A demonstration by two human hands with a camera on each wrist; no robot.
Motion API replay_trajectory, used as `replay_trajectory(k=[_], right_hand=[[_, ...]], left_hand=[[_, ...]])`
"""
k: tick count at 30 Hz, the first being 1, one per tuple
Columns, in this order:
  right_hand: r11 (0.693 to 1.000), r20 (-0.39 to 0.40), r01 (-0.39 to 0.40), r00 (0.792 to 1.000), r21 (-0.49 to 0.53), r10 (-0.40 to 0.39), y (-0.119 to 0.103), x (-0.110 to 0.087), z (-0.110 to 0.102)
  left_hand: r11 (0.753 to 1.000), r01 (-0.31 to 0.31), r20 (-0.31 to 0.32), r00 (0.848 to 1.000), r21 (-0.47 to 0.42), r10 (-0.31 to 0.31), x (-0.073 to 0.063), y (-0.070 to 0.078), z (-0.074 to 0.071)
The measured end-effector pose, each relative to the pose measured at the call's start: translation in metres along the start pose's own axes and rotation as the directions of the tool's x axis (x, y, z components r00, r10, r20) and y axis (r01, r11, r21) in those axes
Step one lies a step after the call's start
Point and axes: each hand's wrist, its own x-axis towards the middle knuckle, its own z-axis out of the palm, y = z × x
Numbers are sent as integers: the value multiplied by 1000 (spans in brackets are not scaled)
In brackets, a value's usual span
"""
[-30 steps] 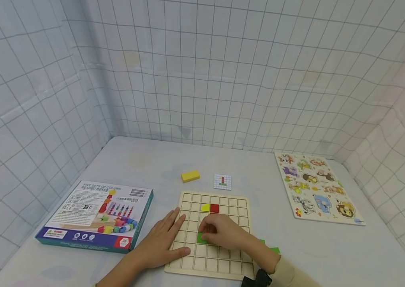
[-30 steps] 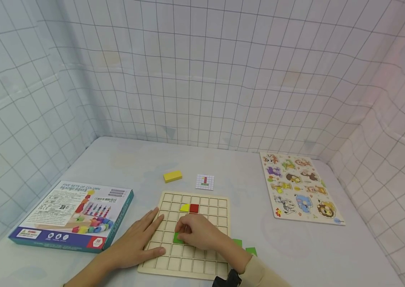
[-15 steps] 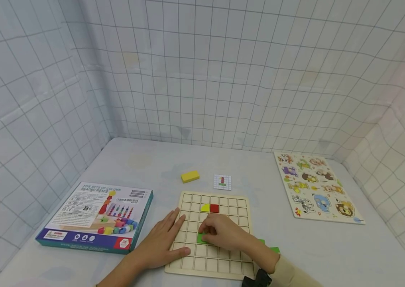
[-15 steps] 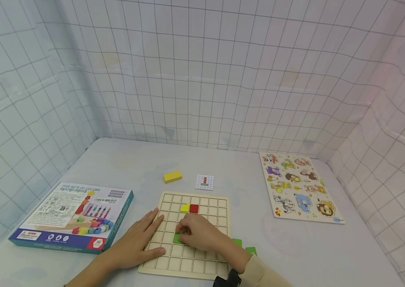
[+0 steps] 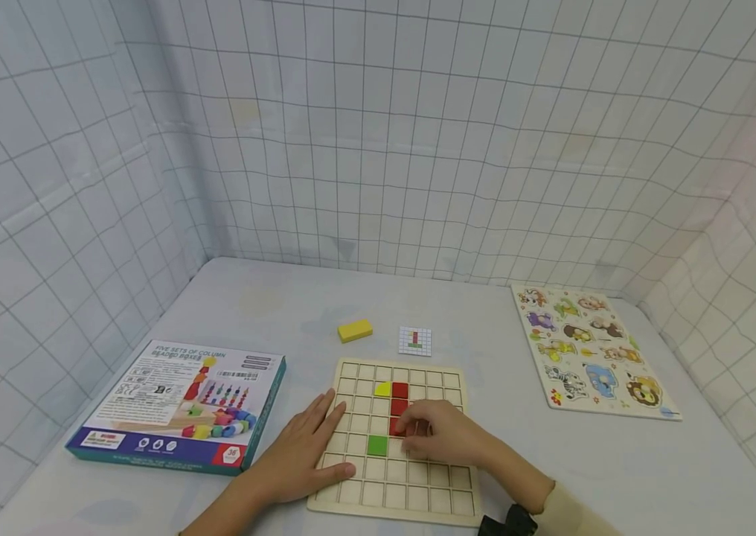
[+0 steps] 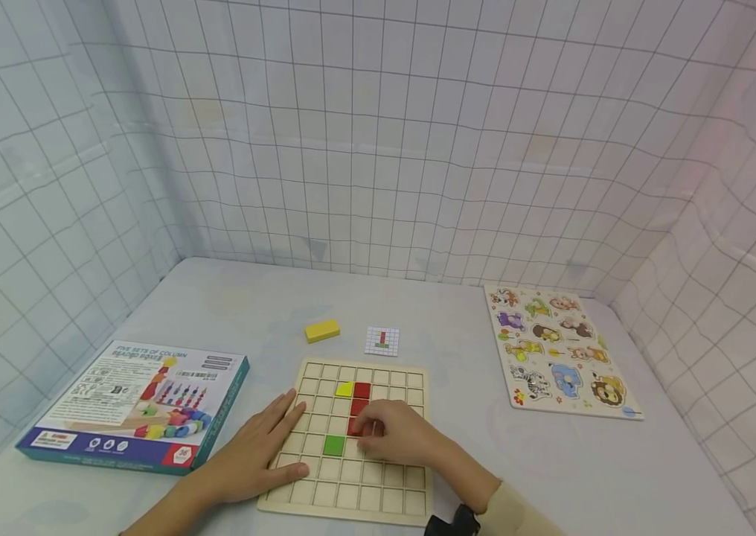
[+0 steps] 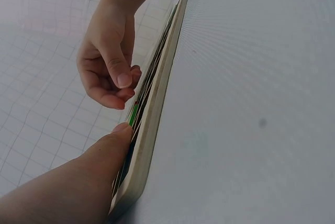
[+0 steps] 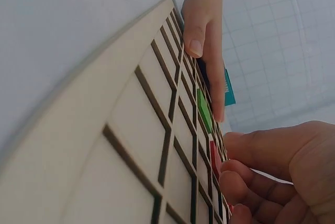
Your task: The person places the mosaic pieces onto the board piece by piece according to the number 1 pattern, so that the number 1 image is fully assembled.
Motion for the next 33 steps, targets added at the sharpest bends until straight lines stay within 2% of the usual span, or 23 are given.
replay_trajectory(k=[19, 33], right_hand=[[996, -37, -40, 998, 84, 43, 20, -39, -29], [993, -86, -74, 993, 88, 81, 40, -64, -41]], left_hand=[[1000, 1, 3, 1000, 1, -1, 0, 0, -1], [1000, 1, 5, 1000, 1, -1, 1, -1, 0]])
